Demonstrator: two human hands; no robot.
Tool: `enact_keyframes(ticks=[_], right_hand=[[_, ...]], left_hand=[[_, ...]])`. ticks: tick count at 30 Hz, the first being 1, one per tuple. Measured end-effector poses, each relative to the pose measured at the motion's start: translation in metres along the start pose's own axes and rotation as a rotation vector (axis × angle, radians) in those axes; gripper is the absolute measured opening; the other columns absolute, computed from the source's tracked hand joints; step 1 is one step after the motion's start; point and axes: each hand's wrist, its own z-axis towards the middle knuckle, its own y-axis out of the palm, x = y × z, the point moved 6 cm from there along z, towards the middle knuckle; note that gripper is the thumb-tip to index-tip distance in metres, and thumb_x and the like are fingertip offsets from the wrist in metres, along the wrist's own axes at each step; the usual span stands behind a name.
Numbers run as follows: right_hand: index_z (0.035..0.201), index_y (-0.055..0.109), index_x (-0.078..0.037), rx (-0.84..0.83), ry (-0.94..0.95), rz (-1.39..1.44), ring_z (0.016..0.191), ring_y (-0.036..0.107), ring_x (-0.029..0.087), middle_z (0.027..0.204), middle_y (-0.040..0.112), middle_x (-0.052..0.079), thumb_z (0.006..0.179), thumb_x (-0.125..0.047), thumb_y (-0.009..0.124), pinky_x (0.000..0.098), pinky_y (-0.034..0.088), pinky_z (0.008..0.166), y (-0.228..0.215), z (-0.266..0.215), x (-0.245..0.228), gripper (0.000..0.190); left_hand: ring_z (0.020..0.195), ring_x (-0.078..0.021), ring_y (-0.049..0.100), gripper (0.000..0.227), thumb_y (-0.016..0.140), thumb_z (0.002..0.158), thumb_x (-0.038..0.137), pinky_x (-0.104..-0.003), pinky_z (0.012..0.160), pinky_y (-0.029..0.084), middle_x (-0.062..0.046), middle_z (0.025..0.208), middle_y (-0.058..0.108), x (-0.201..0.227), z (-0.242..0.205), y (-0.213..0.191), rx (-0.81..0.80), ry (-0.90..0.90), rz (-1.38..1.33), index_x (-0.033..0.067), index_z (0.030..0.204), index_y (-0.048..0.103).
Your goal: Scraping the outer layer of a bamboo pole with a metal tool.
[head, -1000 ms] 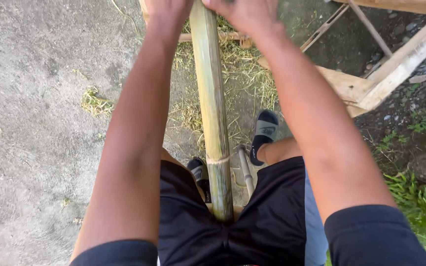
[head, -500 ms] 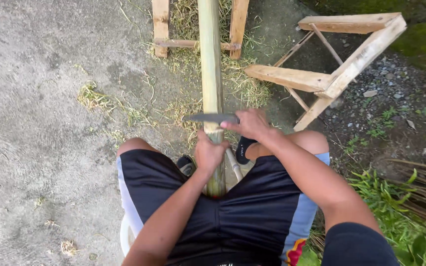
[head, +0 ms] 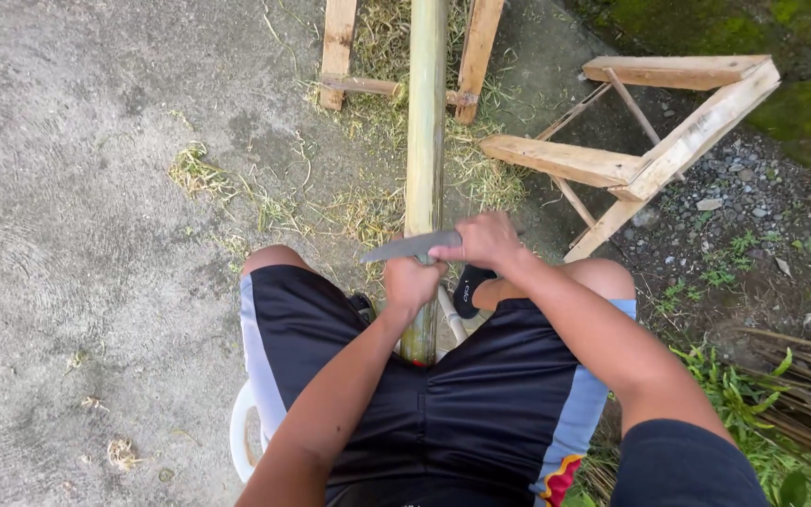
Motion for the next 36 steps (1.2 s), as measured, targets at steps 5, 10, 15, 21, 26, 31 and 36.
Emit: enact_keyframes(ticks=[5,10,15,21,26,31,36], right_hand=[[0.074,0.074,-0.005,0.122,0.156,0.094,0.058,0.067,0.038,0.056,0.064,0.02,0.08,-0.094,0.037,0.0519,0.055,0.062,-0.01,0.016,0.022,0.097],[0.065,0.074,-0.006,-0.032,0.001,-0.006,0.052,0.068,0.035,0.055,0.064,0.014,0.072,-0.095,0.038,0.0514,0.054,0.057,-0.013,0.005,-0.007,0.096],[0.075,0.075,-0.006,0.072,0.093,-0.044,0.053,0.067,0.033,0.051,0.059,0.015,0.084,-0.092,0.036,0.0462,0.054,0.055,-0.008,0.013,0.015,0.095],[0.074,0.074,-0.004,0.085,0.255,-0.02,0.056,0.068,0.037,0.056,0.063,0.02,0.087,-0.091,0.035,0.0469,0.054,0.057,-0.036,0.011,0.006,0.096],[0.069,0.075,-0.006,-0.007,0.147,-0.062,0.059,0.069,0.038,0.056,0.065,0.02,0.08,-0.093,0.037,0.0491,0.054,0.058,-0.028,0.014,-0.001,0.096],[0.073,0.073,-0.007,-0.129,0.201,-0.09,0.058,0.072,0.034,0.059,0.066,0.017,0.077,-0.091,0.034,0.0484,0.057,0.054,-0.022,0.016,0.01,0.093],[0.078,0.076,-0.008,0.143,0.208,-0.078,0.068,0.069,0.034,0.063,0.064,0.015,0.088,-0.097,0.032,0.0459,0.056,0.069,-0.017,0.032,0.047,0.1]], left_hand=[[0.087,-0.0426,0.074,0.074,0.085,0.066,0.029,-0.047,0.08,0.058,-0.026,0.093,0.074,0.016,-0.006,-0.01,0.03,0.008,-0.036,-0.0028,0.126,0.054],[0.09,-0.0407,0.075,0.074,0.084,0.07,0.032,-0.046,0.082,0.059,-0.025,0.096,0.074,0.007,-0.006,-0.004,-0.031,-0.079,-0.003,-0.0033,0.128,0.054],[0.09,-0.043,0.072,0.087,0.084,0.065,0.028,-0.048,0.082,0.057,-0.027,0.096,0.072,0.021,-0.01,-0.015,0.001,-0.071,-0.014,-0.0048,0.135,0.045],[0.09,-0.0427,0.072,0.079,0.084,0.067,0.029,-0.048,0.082,0.058,-0.027,0.098,0.073,0.028,-0.019,-0.018,-0.008,-0.078,-0.051,-0.0046,0.129,0.049],[0.092,-0.0423,0.072,0.076,0.087,0.065,0.029,-0.047,0.082,0.058,-0.026,0.101,0.074,0.013,-0.009,-0.009,0.006,-0.028,-0.051,-0.0002,0.128,0.054],[0.093,-0.0419,0.072,0.081,0.088,0.065,0.028,-0.047,0.083,0.058,-0.026,0.102,0.074,0.009,0.0,-0.004,0.001,0.004,-0.066,0.0011,0.132,0.051],[0.089,-0.0432,0.072,0.083,0.088,0.063,0.027,-0.048,0.08,0.057,-0.026,0.096,0.073,0.017,-0.009,-0.01,0.008,-0.04,-0.085,-0.0015,0.129,0.046]])
